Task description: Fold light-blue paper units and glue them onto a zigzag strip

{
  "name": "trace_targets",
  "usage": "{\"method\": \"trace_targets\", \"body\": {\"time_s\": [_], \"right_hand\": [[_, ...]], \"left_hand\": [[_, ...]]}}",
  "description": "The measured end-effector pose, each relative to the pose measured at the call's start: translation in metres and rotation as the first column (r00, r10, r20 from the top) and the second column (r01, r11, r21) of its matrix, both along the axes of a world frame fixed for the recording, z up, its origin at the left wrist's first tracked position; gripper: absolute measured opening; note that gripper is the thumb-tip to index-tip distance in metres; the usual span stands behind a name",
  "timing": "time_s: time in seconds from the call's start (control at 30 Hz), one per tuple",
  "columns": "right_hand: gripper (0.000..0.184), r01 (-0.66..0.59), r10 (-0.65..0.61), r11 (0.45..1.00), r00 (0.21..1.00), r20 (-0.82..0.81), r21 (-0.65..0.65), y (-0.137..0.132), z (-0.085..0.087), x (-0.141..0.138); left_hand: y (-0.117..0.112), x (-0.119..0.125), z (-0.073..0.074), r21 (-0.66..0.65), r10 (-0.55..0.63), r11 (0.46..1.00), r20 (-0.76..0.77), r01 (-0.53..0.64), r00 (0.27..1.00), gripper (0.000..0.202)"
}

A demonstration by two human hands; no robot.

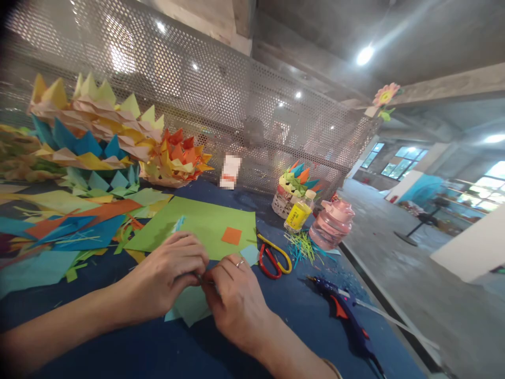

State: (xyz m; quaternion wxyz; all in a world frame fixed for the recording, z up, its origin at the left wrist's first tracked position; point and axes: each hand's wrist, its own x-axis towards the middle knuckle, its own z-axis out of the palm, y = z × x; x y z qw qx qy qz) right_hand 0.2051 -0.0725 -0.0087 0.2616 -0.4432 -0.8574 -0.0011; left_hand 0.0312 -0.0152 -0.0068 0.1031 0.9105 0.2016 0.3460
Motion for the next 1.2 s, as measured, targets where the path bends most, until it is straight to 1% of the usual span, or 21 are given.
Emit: {"method": "trace_targets", "body": {"time_s": [0.07, 0.17, 0.23, 0.43, 0.53, 0.7, 0.83, 0.97, 1.03, 1.07, 1.17, 1.2], "right_hand": [[0.012, 0.027, -0.027, 1.000, 1.000, -0.015, -0.004, 0.001, 0.001, 0.000], [0.004, 0.071, -0.071, 0.997, 0.996, -0.047, -0.011, 0.003, 0.001, 0.001], [0.007, 0.100, -0.100, 0.995, 0.993, -0.065, -0.007, 0.005, 0.000, 0.002], [0.006, 0.139, -0.139, 0.990, 0.989, -0.050, -0.007, 0.011, -0.006, 0.004], [0.005, 0.177, -0.177, 0.984, 0.983, -0.044, 0.002, 0.015, -0.006, 0.004], [0.010, 0.277, -0.279, 0.960, 0.956, -0.091, -0.042, 0.029, -0.009, 0.014], [0.011, 0.280, -0.281, 0.960, 0.957, -0.078, -0.015, 0.040, -0.013, 0.024], [0.011, 0.272, -0.272, 0.962, 0.960, -0.061, -0.007, 0.045, -0.014, 0.026], [0.011, 0.274, -0.274, 0.962, 0.960, -0.053, -0.016, 0.047, -0.015, 0.024], [0.011, 0.275, -0.276, 0.961, 0.960, -0.049, -0.022, 0.047, -0.015, 0.023], [0.012, 0.277, -0.279, 0.960, 0.960, -0.038, -0.041, 0.047, -0.015, 0.020], [0.013, 0.277, -0.279, 0.960, 0.960, -0.034, -0.049, 0.046, -0.014, 0.019]], "left_hand": [[0.001, -0.001, 0.000, 0.015, 0.030, 0.999, 0.006, -0.030, 1.000, 0.018], [0.004, -0.002, -0.001, 0.039, 0.072, 0.997, 0.005, -0.072, 0.997, 0.018], [0.006, -0.003, -0.001, 0.049, 0.087, 0.995, 0.005, -0.087, 0.996, 0.017], [0.011, -0.003, -0.004, 0.057, 0.078, 0.995, 0.018, -0.079, 0.997, 0.017], [0.015, -0.004, -0.007, 0.055, 0.094, 0.994, 0.047, -0.097, 0.994, 0.010], [0.019, -0.008, -0.008, 0.058, 0.171, 0.983, 0.093, -0.177, 0.981, 0.027], [0.015, -0.006, -0.007, 0.039, 0.159, 0.986, 0.090, -0.163, 0.983, 0.028], [0.011, -0.003, -0.008, -0.022, 0.143, 0.990, 0.030, -0.143, 0.989, 0.019], [0.012, -0.004, -0.009, -0.053, 0.178, 0.982, -0.033, -0.180, 0.983, 0.016], [0.014, -0.005, -0.009, -0.059, 0.214, 0.974, -0.066, -0.218, 0.975, 0.015], [0.019, -0.009, -0.006, -0.063, 0.347, 0.932, -0.139, -0.358, 0.928, 0.016], [0.021, -0.011, -0.005, -0.088, 0.372, 0.917, -0.158, -0.388, 0.915, 0.016]]}}
